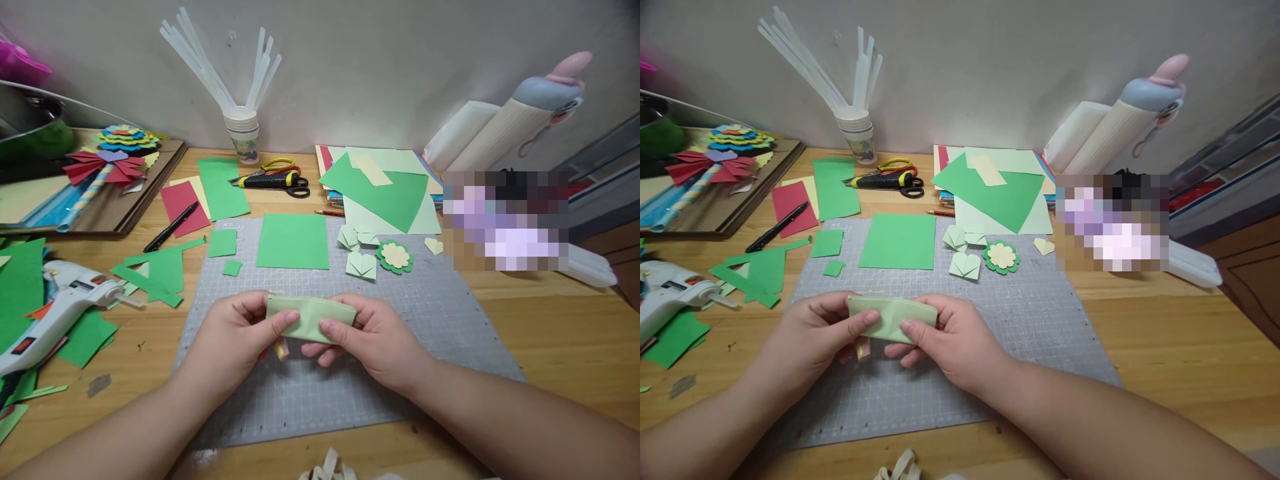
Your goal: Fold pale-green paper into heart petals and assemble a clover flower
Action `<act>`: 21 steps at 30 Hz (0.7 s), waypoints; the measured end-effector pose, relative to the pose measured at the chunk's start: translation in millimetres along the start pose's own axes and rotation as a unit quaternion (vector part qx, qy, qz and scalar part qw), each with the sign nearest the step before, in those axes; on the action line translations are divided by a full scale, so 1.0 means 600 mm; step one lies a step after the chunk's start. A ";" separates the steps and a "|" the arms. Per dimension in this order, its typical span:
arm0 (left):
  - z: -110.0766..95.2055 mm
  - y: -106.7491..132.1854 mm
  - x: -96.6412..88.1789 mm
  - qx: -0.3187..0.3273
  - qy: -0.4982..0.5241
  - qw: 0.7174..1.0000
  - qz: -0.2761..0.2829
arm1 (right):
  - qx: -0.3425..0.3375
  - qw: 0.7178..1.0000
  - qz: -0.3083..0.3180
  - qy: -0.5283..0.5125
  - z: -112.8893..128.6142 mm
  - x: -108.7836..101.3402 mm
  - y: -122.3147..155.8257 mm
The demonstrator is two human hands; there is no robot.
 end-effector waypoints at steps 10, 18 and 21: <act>0.001 0.000 0.002 -0.032 0.020 0.999 -0.008 | 0.010 1.000 0.001 0.000 0.001 -0.001 0.000; 0.006 0.002 0.004 -0.044 0.038 0.998 -0.007 | 0.015 1.000 -0.004 -0.009 0.000 -0.002 -0.002; 0.006 0.002 0.005 -0.043 0.036 0.998 -0.006 | 0.016 1.000 -0.001 -0.011 0.000 -0.002 -0.002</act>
Point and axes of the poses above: each hand's wrist, its own y-axis away from the middle knuckle, its own x-axis out of the palm, z = x × y, the point moved 7 cm from there along -y, towards the middle knuckle, and after that the axes turned 6 degrees about -z, right-handed, at the moved point
